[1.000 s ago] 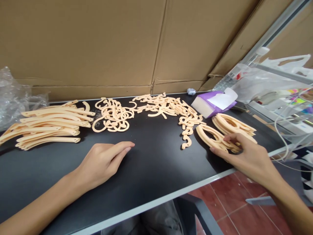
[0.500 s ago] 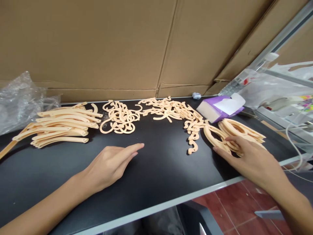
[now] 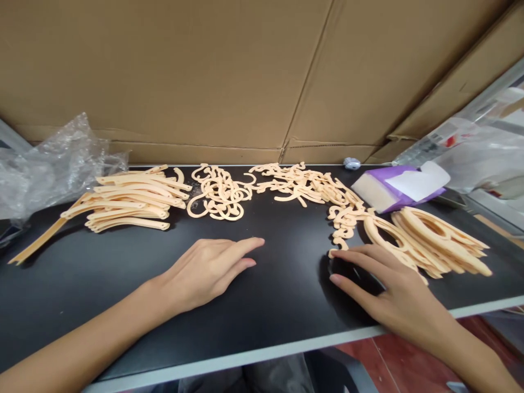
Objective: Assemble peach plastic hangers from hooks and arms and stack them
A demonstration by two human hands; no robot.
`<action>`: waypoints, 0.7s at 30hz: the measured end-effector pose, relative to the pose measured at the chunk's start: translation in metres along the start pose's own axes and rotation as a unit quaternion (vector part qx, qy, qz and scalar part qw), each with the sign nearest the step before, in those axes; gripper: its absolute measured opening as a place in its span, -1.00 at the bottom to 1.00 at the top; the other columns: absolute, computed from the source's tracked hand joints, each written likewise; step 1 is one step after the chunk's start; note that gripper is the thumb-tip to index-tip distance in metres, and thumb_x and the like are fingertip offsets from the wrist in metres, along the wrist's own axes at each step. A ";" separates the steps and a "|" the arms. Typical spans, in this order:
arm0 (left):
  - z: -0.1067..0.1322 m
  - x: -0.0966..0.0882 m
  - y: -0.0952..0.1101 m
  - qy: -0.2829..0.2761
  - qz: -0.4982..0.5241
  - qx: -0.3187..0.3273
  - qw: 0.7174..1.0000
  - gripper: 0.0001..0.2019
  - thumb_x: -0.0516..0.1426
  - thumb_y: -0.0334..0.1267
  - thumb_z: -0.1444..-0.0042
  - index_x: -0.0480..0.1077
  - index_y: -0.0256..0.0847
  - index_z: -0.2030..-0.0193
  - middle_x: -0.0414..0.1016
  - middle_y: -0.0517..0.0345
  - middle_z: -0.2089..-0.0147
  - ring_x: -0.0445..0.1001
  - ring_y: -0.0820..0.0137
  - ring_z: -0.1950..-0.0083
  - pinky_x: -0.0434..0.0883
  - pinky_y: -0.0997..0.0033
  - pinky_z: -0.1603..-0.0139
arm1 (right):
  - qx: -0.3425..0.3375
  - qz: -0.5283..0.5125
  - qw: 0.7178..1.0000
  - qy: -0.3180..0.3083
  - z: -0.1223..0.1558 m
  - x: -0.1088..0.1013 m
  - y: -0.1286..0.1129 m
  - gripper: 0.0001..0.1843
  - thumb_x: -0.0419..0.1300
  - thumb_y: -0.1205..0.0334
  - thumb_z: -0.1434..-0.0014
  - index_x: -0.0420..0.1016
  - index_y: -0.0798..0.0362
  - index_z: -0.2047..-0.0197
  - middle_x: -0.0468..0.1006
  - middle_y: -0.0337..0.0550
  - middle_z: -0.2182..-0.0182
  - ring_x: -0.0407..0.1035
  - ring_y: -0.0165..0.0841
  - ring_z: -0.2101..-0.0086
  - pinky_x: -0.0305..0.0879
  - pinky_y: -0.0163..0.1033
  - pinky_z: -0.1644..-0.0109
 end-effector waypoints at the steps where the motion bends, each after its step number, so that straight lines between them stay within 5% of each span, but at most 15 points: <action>1: 0.000 0.000 0.001 -0.004 -0.002 0.000 1.000 -0.71 -0.05 -0.26 -0.48 0.33 -0.29 -0.20 0.66 0.07 0.21 0.65 0.35 0.30 0.53 0.40 0.30 | -0.005 -0.004 1.000 -0.005 -0.004 0.005 -0.002 -0.68 0.21 0.01 -0.33 0.56 -0.02 -0.04 0.59 -0.02 0.13 0.53 -0.15 0.14 0.48 0.00 0.04; 6: 0.001 0.000 0.002 -0.017 0.002 -0.008 1.000 -0.73 -0.11 -0.34 -0.48 0.35 -0.24 -0.14 0.67 0.08 0.22 0.66 0.36 0.30 0.53 0.44 0.30 | -0.033 -0.024 0.999 -0.029 -0.032 0.023 -0.013 -0.65 0.18 0.06 -0.37 0.56 0.05 -0.11 0.55 0.05 0.09 0.51 -0.14 0.11 0.48 0.04 0.01; 12: 0.000 0.003 0.001 -0.047 0.007 -0.036 0.998 -0.72 -0.11 -0.20 -0.50 0.33 -0.25 -0.13 0.67 0.06 0.21 0.66 0.31 0.31 0.51 0.41 0.33 | -0.092 -0.047 0.991 -0.089 -0.077 0.038 -0.035 -0.67 0.18 0.13 -0.37 0.57 0.12 -0.09 0.57 0.05 0.15 0.48 -0.14 0.13 0.46 0.05 -0.01; 21: -0.001 0.003 0.003 -0.085 0.017 -0.046 0.995 -0.70 -0.08 -0.16 -0.49 0.31 -0.27 -0.16 0.58 0.09 0.26 0.59 0.32 0.31 0.47 0.39 0.28 | -0.114 -0.096 0.988 -0.044 -0.113 0.048 -0.044 -0.74 0.27 0.19 -0.29 0.61 0.12 0.01 0.61 0.00 0.21 0.51 -0.18 0.19 0.45 -0.02 0.03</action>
Point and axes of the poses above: each hand's wrist, its own z-axis away from the middle knuckle, its own x-axis out of the palm, y = z × x, the point moved 6 cm from there along -z, towards the middle knuckle
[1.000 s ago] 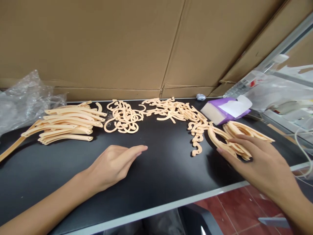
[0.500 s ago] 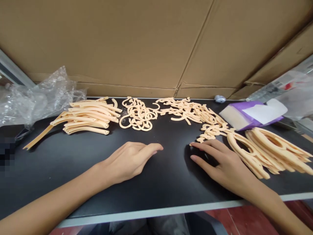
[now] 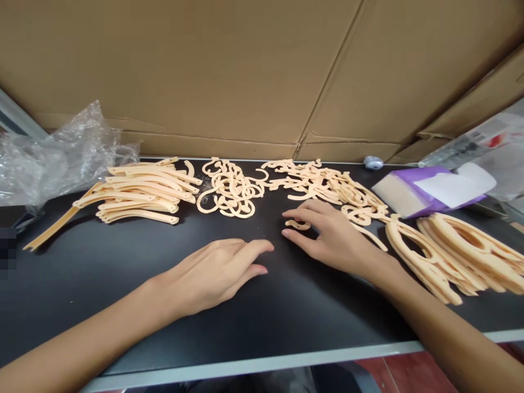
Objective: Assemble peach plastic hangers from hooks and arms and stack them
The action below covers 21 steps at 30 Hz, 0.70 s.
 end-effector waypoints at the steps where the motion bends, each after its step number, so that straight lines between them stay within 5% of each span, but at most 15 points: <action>1: 0.000 0.000 0.002 -0.009 -0.006 0.004 1.000 -0.72 -0.09 -0.19 -0.49 0.33 -0.26 -0.13 0.58 0.09 0.26 0.59 0.31 0.31 0.46 0.39 0.28 | 0.005 -0.008 1.000 0.007 0.002 -0.003 0.002 -0.75 0.28 0.19 -0.28 0.61 0.11 0.02 0.61 -0.02 0.22 0.51 -0.19 0.20 0.45 -0.03 0.03; 11: 0.000 0.002 0.008 -0.053 -0.030 0.007 0.998 -0.74 -0.08 -0.21 -0.48 0.40 -0.24 0.03 0.49 0.14 0.37 0.50 0.34 0.38 0.39 0.41 0.36 | 0.023 0.034 0.999 0.010 0.011 -0.010 0.019 -0.79 0.23 0.27 -0.27 0.59 0.04 0.04 0.58 0.01 0.17 0.47 -0.12 0.10 0.38 0.07 -0.07; 16: 0.000 0.001 0.005 -0.024 -0.010 0.035 0.999 -0.73 -0.02 -0.15 -0.46 0.42 -0.26 -0.02 0.52 0.12 0.29 0.51 0.37 0.32 0.43 0.41 0.26 | 0.028 0.032 0.999 -0.012 0.012 -0.002 0.017 -0.77 0.19 0.29 -0.32 0.63 0.05 0.02 0.53 0.03 0.12 0.41 -0.13 0.06 0.35 0.08 -0.12; 21: -0.006 -0.005 -0.003 -0.005 -0.074 0.032 0.997 -0.75 -0.02 -0.33 -0.45 0.43 -0.25 -0.09 0.51 0.08 0.20 0.49 0.37 0.22 0.44 0.41 0.20 | -0.028 0.016 0.999 -0.001 0.013 0.004 0.004 -0.77 0.11 0.31 -0.39 0.61 0.03 0.05 0.52 0.04 0.02 0.36 -0.13 -0.03 0.30 0.09 -0.15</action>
Point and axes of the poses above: each hand's wrist, its own z-axis away from the middle knuckle, its own x-axis out of the palm, y = z × x, the point moved 6 cm from there along -z, towards the middle knuckle
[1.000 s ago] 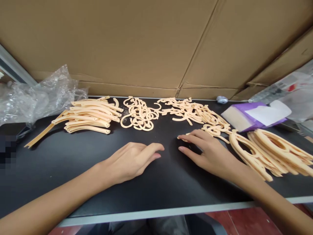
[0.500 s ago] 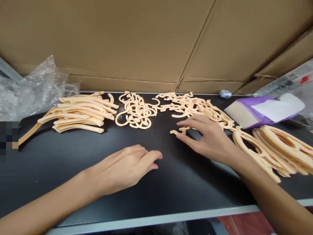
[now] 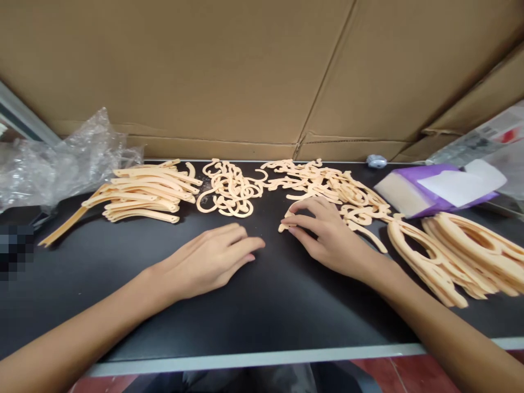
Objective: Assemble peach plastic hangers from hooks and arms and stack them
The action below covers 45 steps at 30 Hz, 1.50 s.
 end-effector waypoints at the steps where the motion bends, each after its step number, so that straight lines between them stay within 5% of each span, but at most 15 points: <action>1: 0.001 -0.004 -0.002 -0.006 -0.022 -0.002 1.000 -0.73 -0.03 -0.37 -0.43 0.43 -0.25 -0.12 0.50 0.06 0.18 0.48 0.37 0.21 0.44 0.41 0.20 | -0.011 -0.008 1.000 -0.004 0.000 0.002 -0.003 -0.78 0.11 0.29 -0.40 0.61 0.02 0.06 0.53 0.04 0.01 0.36 -0.13 -0.04 0.30 0.09 -0.15; 5: 0.023 -0.036 -0.013 -0.011 -0.099 -0.014 0.995 -0.70 -0.02 -0.45 -0.38 0.42 -0.24 -0.14 0.49 0.01 0.09 0.46 0.34 0.15 0.45 0.37 0.19 | -0.030 -0.019 0.999 -0.026 0.001 0.005 -0.013 -0.79 0.10 0.25 -0.42 0.57 0.00 0.09 0.54 0.03 0.00 0.38 -0.13 -0.06 0.28 0.06 -0.12; 9: 0.073 -0.070 -0.047 0.022 -0.172 -0.114 0.978 -0.73 0.01 -0.39 -0.38 0.36 -0.26 -0.16 0.42 -0.03 -0.02 0.45 0.23 -0.02 0.49 0.18 -0.03 | -0.033 -0.001 0.999 -0.027 0.002 0.004 -0.018 -0.76 0.06 0.25 -0.44 0.58 0.00 0.09 0.56 0.01 0.02 0.39 -0.14 -0.02 0.25 0.04 -0.07; 14: 0.111 -0.059 -0.075 -0.041 -0.217 -0.201 0.954 -0.66 0.04 -0.27 -0.42 0.25 -0.20 -0.28 0.34 -0.08 -0.16 0.39 0.12 -0.17 0.47 -0.04 -0.21 | -0.027 -0.005 0.999 -0.022 0.002 0.003 -0.020 -0.76 0.08 0.25 -0.43 0.60 0.01 0.11 0.57 0.02 0.04 0.40 -0.14 -0.01 0.26 0.02 -0.05; 23: 0.108 -0.042 -0.064 -0.028 -0.167 -0.206 0.964 -0.68 0.04 -0.27 -0.41 0.35 -0.25 -0.23 0.39 -0.12 -0.13 0.36 0.04 -0.19 0.38 -0.16 -0.28 | -0.026 -0.015 0.999 -0.026 0.002 0.004 -0.019 -0.78 0.16 0.20 -0.39 0.62 0.04 0.06 0.55 0.03 0.09 0.39 -0.17 0.03 0.28 0.03 -0.06; 35: 0.081 -0.026 -0.023 -0.010 -0.053 -0.182 0.982 -0.66 -0.01 -0.27 -0.42 0.38 -0.16 -0.26 0.38 -0.12 -0.20 0.42 0.13 -0.19 0.44 -0.02 -0.22 | -0.017 -0.006 1.000 -0.015 0.002 0.002 -0.012 -0.80 0.18 0.20 -0.38 0.62 0.06 0.08 0.57 0.00 0.16 0.39 -0.17 0.08 0.30 0.06 -0.06; 45: 0.099 -0.026 -0.022 -0.013 -0.001 -0.199 0.980 -0.79 0.04 -0.25 -0.42 0.44 -0.11 -0.09 0.41 0.02 -0.25 0.45 0.24 -0.23 0.42 0.18 -0.28 | -0.038 -0.005 0.999 -0.013 0.002 0.001 -0.016 -0.80 0.18 0.18 -0.39 0.64 0.01 0.11 0.55 -0.03 0.15 0.40 -0.18 0.09 0.24 0.05 -0.07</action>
Point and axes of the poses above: each hand's wrist, its own z-axis away from the middle knuckle, its own x-axis out of the palm, y = z × x, the point moved 6 cm from there along -z, towards the middle knuckle
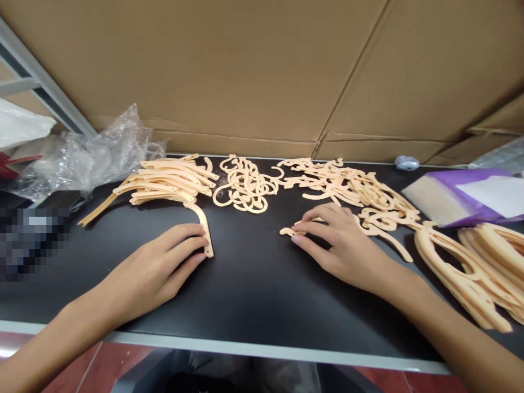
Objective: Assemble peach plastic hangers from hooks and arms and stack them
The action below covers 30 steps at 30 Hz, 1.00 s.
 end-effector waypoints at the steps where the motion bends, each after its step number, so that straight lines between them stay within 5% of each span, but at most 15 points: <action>1: 0.001 -0.001 0.001 0.002 0.004 0.004 1.000 -0.81 0.05 -0.25 -0.42 0.44 -0.11 -0.06 0.41 0.03 -0.25 0.45 0.25 -0.23 0.42 0.21 -0.28 | 0.000 0.001 1.000 0.001 0.000 0.000 0.000 -0.80 0.17 0.18 -0.39 0.64 0.01 0.12 0.55 -0.03 0.15 0.40 -0.19 0.09 0.24 0.05 -0.07; 11: -0.006 0.000 0.002 0.033 -0.035 0.034 0.998 -0.82 0.09 -0.27 -0.40 0.43 -0.16 -0.07 0.46 0.02 -0.12 0.51 0.30 -0.06 0.49 0.26 -0.11 | 0.026 0.038 0.999 0.028 -0.002 0.002 0.003 -0.78 0.17 0.14 -0.40 0.60 0.06 0.11 0.60 -0.06 0.17 0.45 -0.20 0.12 0.19 -0.01 -0.04; 20: -0.019 0.007 0.028 0.043 -0.001 0.098 0.994 -0.92 0.13 -0.30 -0.37 0.44 -0.21 0.09 0.50 0.02 0.02 0.53 0.33 0.08 0.51 0.32 0.06 | 0.122 0.147 0.982 0.010 -0.003 0.001 0.023 -0.70 0.14 0.10 -0.40 0.64 0.09 0.09 0.62 0.01 0.11 0.46 -0.07 0.05 0.18 0.06 -0.07; 30: -0.016 0.003 0.015 0.095 0.055 0.080 0.991 -0.93 0.20 -0.38 -0.31 0.44 -0.19 0.09 0.48 0.11 0.07 0.53 0.45 0.11 0.49 0.46 0.02 | 0.163 0.195 0.967 -0.003 0.000 -0.002 0.040 -0.69 0.14 0.11 -0.39 0.64 0.10 0.06 0.62 0.02 0.11 0.43 -0.01 -0.01 0.15 0.06 -0.12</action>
Point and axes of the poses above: each hand's wrist, its own z-axis away from the middle knuckle, its own x-axis out of the palm, y = z × x, the point moved 6 cm from there along -z, towards the middle knuckle
